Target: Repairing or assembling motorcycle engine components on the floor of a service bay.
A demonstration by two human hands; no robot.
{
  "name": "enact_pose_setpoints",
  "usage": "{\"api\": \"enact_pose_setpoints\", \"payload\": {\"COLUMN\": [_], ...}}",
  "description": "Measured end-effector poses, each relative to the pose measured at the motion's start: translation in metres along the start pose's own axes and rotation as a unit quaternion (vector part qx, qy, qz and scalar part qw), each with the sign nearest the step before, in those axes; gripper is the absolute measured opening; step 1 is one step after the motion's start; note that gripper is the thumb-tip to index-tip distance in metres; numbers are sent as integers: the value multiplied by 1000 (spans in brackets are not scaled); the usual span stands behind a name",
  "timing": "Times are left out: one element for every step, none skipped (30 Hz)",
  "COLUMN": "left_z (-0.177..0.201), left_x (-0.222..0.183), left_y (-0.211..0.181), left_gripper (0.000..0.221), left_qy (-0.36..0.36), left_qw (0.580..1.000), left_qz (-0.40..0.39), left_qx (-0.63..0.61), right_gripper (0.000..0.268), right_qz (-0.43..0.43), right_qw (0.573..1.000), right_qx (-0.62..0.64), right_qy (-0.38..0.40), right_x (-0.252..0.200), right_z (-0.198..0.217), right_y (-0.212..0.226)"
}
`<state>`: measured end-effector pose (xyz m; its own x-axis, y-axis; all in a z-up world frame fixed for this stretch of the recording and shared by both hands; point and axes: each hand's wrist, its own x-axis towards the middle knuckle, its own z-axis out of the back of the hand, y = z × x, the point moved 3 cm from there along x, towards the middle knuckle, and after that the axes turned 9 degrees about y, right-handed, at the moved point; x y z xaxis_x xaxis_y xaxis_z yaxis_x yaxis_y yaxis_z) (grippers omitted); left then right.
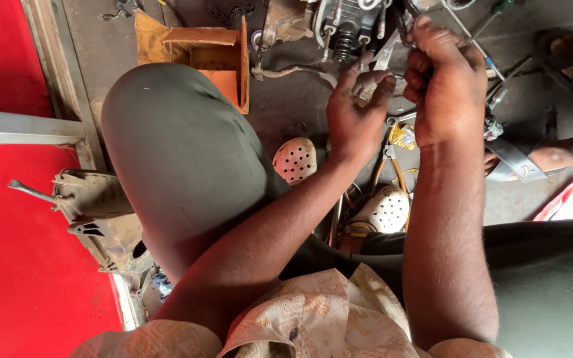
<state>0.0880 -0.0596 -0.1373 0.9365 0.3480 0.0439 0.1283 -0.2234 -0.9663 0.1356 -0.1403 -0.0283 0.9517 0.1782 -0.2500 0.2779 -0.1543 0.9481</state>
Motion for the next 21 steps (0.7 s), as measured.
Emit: {"api": "enact_pose_setpoints", "payload": {"left_z": [-1, -3, -4, -5, -6, -6, -4, -2, -2, 1, 3, -2, -4, -6, -5, -6, -6, -7, -8, -6, -5], "left_x": [0, 1, 0, 0, -1, 1, 1, 2, 6, 10, 14, 16, 18, 21, 26, 28, 30, 29, 29, 33, 33], "left_y": [-1, -2, -5, -8, -11, -10, -9, -8, -3, 1, 5, 15, 24, 34, 30, 28, 27, 28, 28, 27, 24], "left_gripper": [55, 57, 57, 60, 63, 63, 57, 51, 51, 39, 29, 29, 25, 22, 22, 26, 31, 31, 38, 44, 44], "left_qy": [8, 16, 18, 23, 28, 29, 10, -9, -8, -43, -77, -76, -119, -163, -162, -199, -236, -238, -247, -255, -257], "left_qw": [997, 987, 987, 982, 976, 976, 987, 993, 993, 996, 994, 994, 991, 985, 985, 978, 969, 968, 964, 959, 959], "left_qz": [14, 28, 27, 29, 31, 32, 45, 58, 59, 68, 76, 76, 63, 49, 48, 55, 62, 68, 97, 120, 119], "left_qx": [-78, -155, -155, -184, -212, -211, -157, -101, -100, -38, 25, 26, 20, 14, 15, -9, -32, -32, -18, -3, -1], "right_gripper": [21, 23, 23, 22, 22, 22, 22, 22, 22, 23, 23, 23, 24, 24, 24, 23, 23, 23, 22, 23, 23], "right_qz": [9, 18, 19, 17, 14, 14, 16, 19, 19, 15, 12, 12, 15, 18, 19, 16, 13, 8, 7, 11, 10], "right_qw": [1000, 999, 999, 999, 999, 999, 999, 999, 999, 1000, 1000, 1000, 1000, 999, 999, 1000, 1000, 1000, 1000, 1000, 999], "right_qx": [4, 8, 8, 4, -1, 1, 3, 4, 5, 5, 4, 6, 13, 20, 21, 17, 13, 11, 11, 15, 16], "right_qy": [18, 36, 34, 32, 30, 29, 28, 27, 26, 21, 16, 15, 17, 20, 21, 9, -2, -4, 9, 25, 27], "right_x": [-1, -1, -2, -2, -2, -2, -1, -1, 0, 1, 2, 3, 3, 5, 6, 5, 6, 4, 3, 5, 6], "right_z": [-1, -3, -3, -4, -5, -5, -5, -5, -5, -5, -5, -4, -4, -4, -4, -2, 1, 3, 4, 3, 3], "right_y": [4, 8, 10, 12, 13, 12, 11, 11, 9, 8, 7, 5, 4, 2, 1, 0, -1, -2, -2, -1, -1]}}
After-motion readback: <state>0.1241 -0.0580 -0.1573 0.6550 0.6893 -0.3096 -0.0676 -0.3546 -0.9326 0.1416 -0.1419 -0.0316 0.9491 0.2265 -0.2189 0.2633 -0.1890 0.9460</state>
